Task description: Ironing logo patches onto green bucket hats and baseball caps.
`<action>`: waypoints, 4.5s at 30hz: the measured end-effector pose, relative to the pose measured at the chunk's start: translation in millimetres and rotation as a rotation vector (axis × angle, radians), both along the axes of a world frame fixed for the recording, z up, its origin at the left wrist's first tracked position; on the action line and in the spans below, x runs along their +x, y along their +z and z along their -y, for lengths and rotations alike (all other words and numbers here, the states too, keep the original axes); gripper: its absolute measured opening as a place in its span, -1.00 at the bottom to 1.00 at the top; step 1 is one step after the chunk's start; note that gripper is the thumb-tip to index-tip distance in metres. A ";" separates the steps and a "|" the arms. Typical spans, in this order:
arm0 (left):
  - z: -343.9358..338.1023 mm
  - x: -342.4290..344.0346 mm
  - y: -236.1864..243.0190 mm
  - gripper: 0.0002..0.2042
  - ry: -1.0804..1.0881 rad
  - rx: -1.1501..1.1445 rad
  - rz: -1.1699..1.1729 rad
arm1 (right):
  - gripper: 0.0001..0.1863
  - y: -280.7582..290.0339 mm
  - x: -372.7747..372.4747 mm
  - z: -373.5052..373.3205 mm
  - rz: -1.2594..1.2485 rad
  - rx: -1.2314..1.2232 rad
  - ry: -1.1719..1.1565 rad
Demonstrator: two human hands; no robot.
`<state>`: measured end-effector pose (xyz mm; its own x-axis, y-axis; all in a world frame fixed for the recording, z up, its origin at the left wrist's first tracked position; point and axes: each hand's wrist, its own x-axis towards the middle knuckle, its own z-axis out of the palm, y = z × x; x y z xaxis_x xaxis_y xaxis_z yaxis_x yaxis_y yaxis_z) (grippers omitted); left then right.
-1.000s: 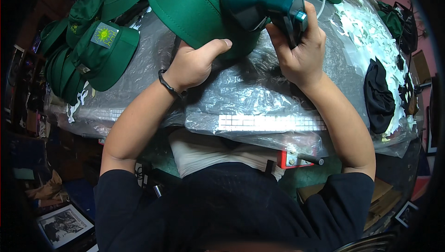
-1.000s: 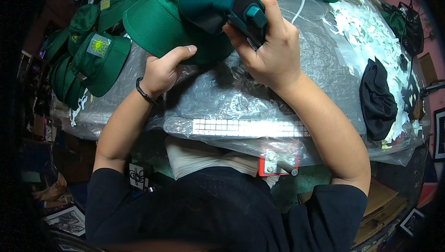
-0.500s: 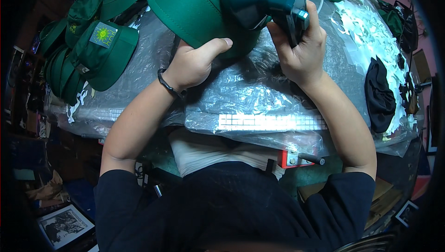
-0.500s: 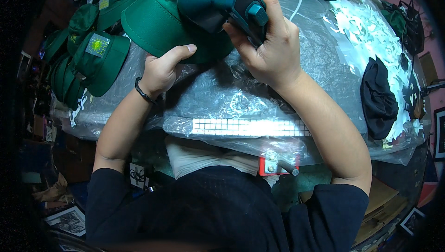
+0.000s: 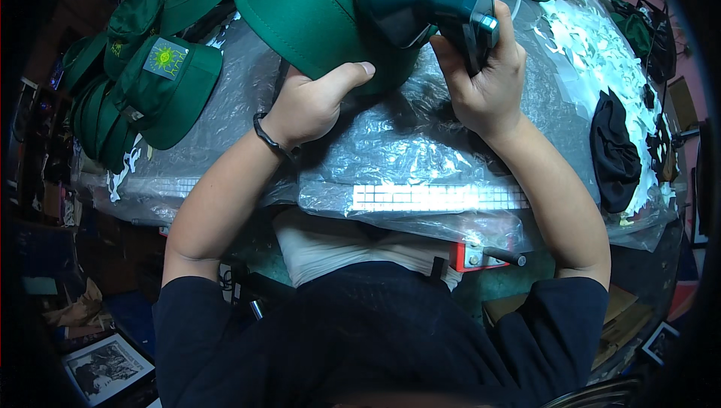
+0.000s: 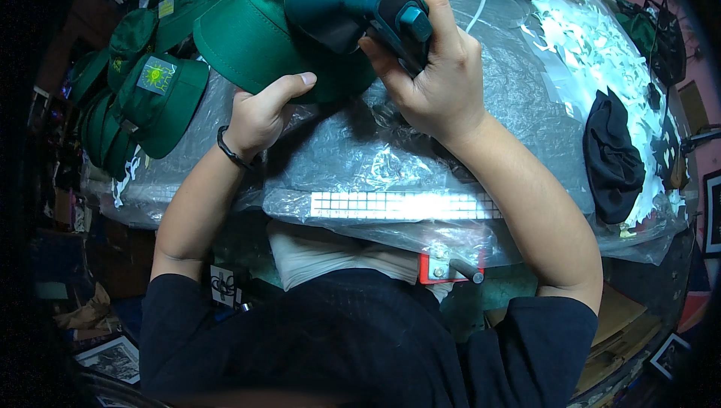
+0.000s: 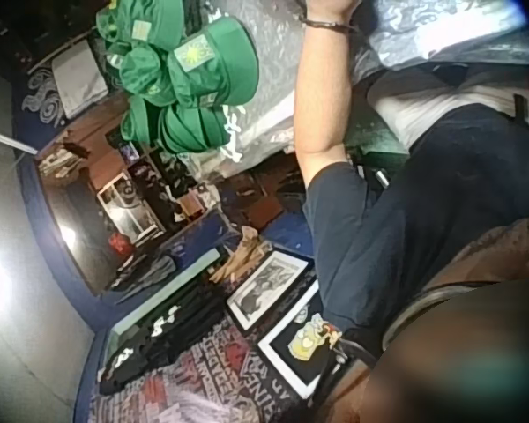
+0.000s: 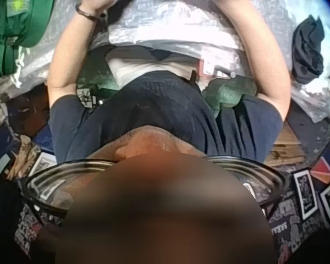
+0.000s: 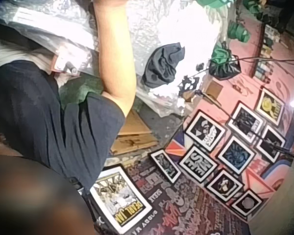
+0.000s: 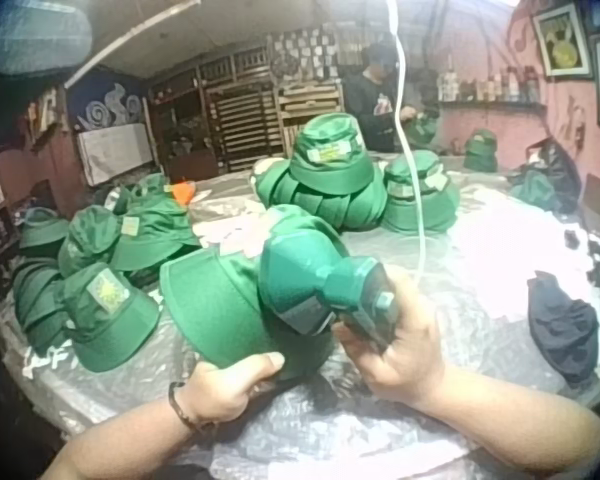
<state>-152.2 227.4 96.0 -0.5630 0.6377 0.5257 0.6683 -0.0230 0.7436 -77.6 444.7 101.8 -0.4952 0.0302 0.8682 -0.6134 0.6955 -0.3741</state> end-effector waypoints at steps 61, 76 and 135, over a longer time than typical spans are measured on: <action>9.0 -40.0 37.4 -0.68 -0.398 0.933 1.107 | -0.67 23.1 -4.7 -38.6 0.121 -0.301 -0.087; 75.8 75.9 11.5 -0.64 -0.471 1.184 1.017 | -0.56 -1.0 -14.2 -48.4 0.383 0.359 -0.462; 76.4 140.8 32.8 -0.62 -0.241 0.976 1.199 | -0.72 83.9 104.0 62.2 -0.147 0.556 0.178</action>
<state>-11.4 151.0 128.9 -0.8789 0.4642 0.1102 -0.3713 -0.8105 0.4530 26.4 382.6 185.7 -0.3247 -0.5206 0.7896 -0.7562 0.6444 0.1139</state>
